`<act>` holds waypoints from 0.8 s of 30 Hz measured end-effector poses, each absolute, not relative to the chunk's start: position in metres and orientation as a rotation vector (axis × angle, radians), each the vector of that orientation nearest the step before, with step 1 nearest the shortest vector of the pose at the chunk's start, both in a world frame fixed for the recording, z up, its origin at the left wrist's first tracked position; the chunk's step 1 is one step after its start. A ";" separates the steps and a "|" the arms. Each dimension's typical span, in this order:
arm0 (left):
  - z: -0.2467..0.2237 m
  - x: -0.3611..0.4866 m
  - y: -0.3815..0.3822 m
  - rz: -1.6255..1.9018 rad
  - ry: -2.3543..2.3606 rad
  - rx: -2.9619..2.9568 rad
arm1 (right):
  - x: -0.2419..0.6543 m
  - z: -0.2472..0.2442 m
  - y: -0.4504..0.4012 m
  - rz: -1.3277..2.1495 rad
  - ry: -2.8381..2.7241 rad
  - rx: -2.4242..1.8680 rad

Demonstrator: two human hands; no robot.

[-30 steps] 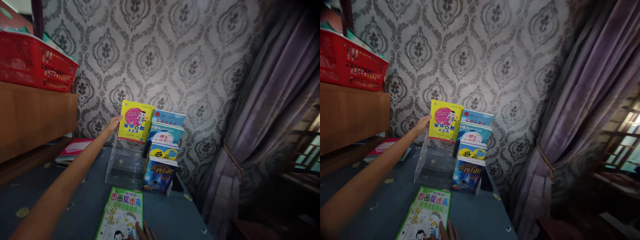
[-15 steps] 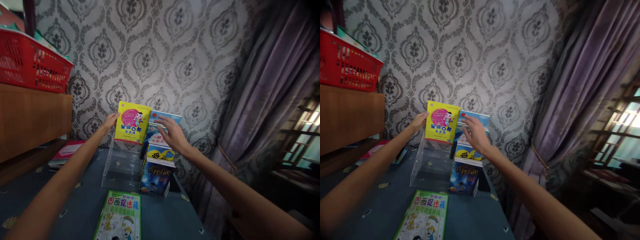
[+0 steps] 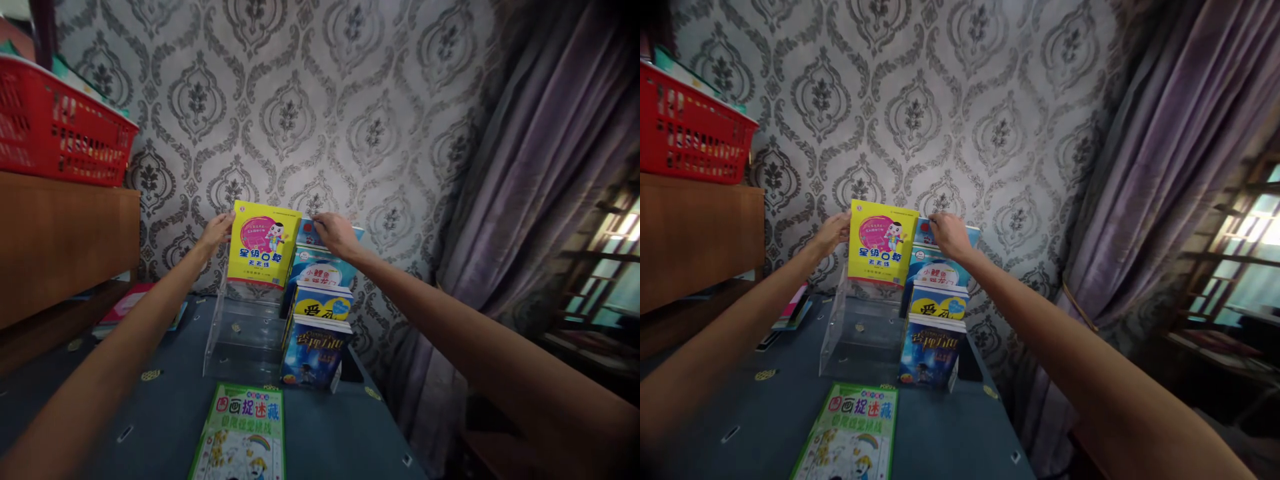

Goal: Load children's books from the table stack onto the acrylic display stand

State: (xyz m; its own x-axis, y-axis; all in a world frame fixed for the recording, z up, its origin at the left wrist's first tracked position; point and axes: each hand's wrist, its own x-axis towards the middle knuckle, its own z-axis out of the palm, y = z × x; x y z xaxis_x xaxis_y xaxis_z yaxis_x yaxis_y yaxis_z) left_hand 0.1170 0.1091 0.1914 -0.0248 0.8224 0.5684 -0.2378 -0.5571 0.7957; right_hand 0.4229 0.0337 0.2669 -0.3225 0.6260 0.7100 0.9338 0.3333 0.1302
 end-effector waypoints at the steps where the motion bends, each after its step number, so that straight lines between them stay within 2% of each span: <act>1: 0.190 0.118 0.110 1.688 0.645 1.464 | 0.422 0.268 0.034 -0.720 -2.046 -1.380; 20: 0.178 0.131 0.130 1.672 0.483 1.356 | 0.421 0.267 0.045 -0.626 -1.952 -1.412; 24: 0.177 0.131 0.129 1.635 0.498 1.373 | 0.423 0.264 0.051 -0.680 -1.964 -1.309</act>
State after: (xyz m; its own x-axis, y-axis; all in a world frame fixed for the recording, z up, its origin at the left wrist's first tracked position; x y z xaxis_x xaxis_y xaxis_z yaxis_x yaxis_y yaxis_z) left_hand 0.1307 0.1289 0.1772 0.0379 0.8313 0.5545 -0.3809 -0.5010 0.7771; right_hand 0.4234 0.0507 0.2640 -0.2705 0.5811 0.7676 0.9313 0.3601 0.0556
